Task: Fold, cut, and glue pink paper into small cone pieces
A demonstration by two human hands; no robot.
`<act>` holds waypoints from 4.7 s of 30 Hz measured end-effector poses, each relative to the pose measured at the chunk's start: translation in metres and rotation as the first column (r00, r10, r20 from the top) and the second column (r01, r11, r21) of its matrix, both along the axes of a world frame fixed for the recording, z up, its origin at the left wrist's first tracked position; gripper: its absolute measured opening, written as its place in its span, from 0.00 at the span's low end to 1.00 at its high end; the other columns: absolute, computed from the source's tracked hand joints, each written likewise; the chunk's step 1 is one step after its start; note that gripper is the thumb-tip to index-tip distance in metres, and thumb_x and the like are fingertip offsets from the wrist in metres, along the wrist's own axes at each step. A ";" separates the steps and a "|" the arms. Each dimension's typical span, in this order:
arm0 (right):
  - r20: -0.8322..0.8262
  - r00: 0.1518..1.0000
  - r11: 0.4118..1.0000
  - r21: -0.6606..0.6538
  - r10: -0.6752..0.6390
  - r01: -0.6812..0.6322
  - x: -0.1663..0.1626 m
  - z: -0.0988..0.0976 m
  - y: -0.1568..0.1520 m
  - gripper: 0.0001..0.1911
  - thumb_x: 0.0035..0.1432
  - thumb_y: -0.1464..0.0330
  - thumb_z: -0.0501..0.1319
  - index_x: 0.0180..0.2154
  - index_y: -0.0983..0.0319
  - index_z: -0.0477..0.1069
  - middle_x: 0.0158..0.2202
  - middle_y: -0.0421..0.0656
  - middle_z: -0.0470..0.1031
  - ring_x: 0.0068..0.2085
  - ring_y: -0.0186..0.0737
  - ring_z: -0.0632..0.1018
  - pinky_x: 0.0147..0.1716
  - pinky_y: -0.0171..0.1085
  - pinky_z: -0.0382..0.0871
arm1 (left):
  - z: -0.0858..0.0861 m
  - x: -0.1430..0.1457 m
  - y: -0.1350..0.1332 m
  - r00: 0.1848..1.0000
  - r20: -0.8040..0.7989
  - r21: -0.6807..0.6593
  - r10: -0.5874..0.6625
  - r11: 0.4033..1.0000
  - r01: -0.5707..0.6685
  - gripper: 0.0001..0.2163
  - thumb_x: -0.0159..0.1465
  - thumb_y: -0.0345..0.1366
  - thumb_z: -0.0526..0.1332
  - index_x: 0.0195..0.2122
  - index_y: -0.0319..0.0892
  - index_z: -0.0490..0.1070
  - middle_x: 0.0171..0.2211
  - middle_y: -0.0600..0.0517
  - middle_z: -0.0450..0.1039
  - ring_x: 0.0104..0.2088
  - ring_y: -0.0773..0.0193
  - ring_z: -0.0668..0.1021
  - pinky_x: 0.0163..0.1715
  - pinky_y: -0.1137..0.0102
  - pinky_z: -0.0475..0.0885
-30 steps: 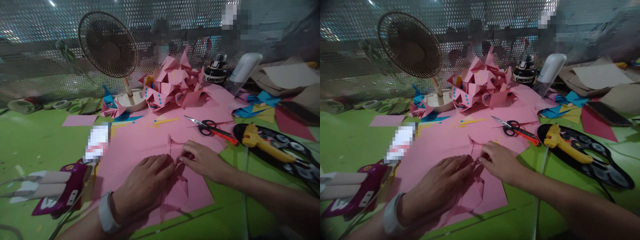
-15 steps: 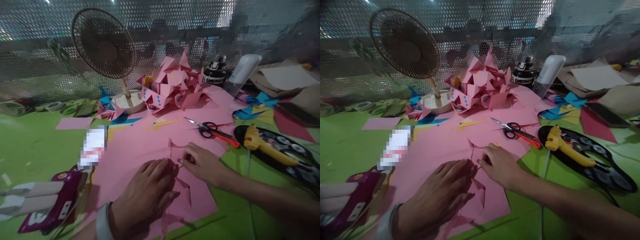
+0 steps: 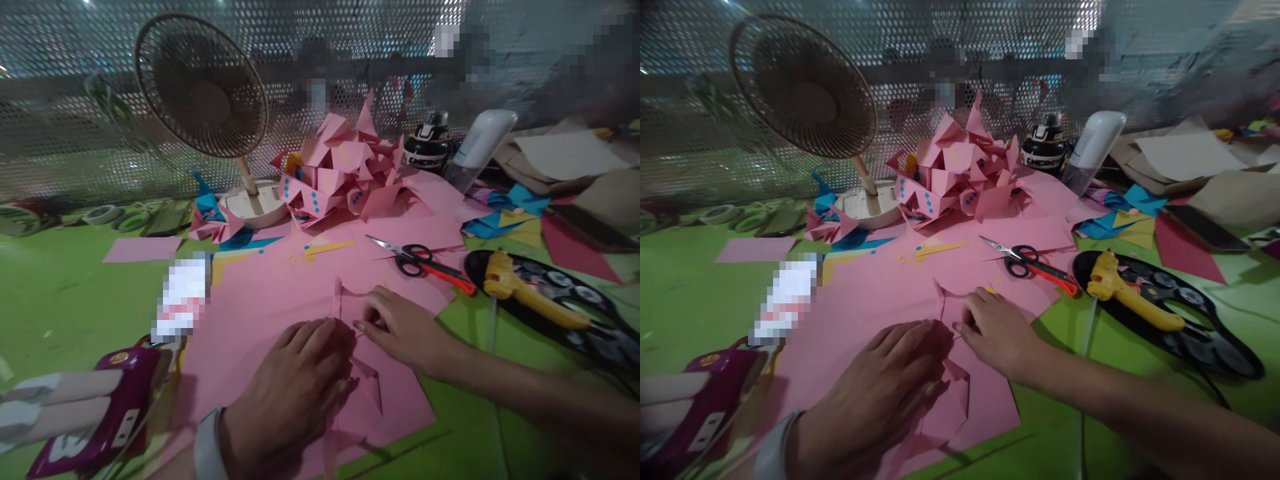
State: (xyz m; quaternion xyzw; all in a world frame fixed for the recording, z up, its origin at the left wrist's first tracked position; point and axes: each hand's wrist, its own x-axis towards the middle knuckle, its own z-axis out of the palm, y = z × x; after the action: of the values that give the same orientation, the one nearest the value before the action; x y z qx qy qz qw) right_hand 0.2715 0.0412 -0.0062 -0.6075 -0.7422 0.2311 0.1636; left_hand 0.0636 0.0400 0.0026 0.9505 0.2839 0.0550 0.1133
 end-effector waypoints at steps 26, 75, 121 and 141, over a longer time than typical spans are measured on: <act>-0.117 0.992 0.999 0.011 0.049 -0.048 0.007 -0.003 0.008 0.04 0.57 0.69 0.56 0.36 0.61 0.66 0.35 0.41 0.71 0.34 0.35 0.71 0.31 0.33 0.59 | 0.007 0.001 -0.001 0.998 0.062 0.071 -0.026 0.997 0.022 0.11 0.65 0.40 0.52 0.46 0.47 0.66 0.51 0.50 0.65 0.49 0.57 0.69 0.47 0.59 0.65; -0.344 0.925 0.979 -0.062 0.162 -0.194 0.025 -0.014 0.018 0.13 0.50 0.69 0.61 0.39 0.62 0.67 0.34 0.43 0.72 0.35 0.37 0.73 0.31 0.34 0.63 | 0.014 0.039 0.055 0.878 -0.316 -0.735 0.359 0.493 -0.466 0.21 0.52 0.51 0.61 0.13 0.40 0.66 0.09 0.55 0.63 0.11 0.70 0.64 0.14 0.74 0.59; -0.508 0.856 0.961 0.175 -0.096 0.212 0.019 0.007 0.010 0.16 0.49 0.58 0.64 0.36 0.61 0.66 0.33 0.41 0.69 0.32 0.36 0.70 0.33 0.35 0.64 | 0.006 0.021 0.028 0.692 0.368 -0.904 0.621 0.412 0.110 0.12 0.56 0.42 0.64 0.32 0.37 0.71 0.29 0.48 0.75 0.32 0.64 0.75 0.34 0.71 0.68; -0.872 0.466 0.936 -0.276 -0.148 -0.220 0.024 0.014 0.012 0.17 0.55 0.56 0.54 0.30 0.63 0.71 0.25 0.39 0.66 0.25 0.32 0.67 0.25 0.33 0.59 | 0.002 0.013 0.021 0.681 0.364 -0.930 0.635 0.280 0.237 0.17 0.51 0.37 0.68 0.40 0.40 0.66 0.25 0.53 0.73 0.27 0.67 0.75 0.29 0.72 0.68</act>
State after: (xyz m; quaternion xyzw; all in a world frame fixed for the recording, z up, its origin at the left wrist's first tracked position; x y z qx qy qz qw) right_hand 0.2958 0.0528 0.0076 -0.4026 -0.5091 0.6426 0.4071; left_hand 0.0761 0.0605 0.0042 0.5457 0.3243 0.2443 0.7331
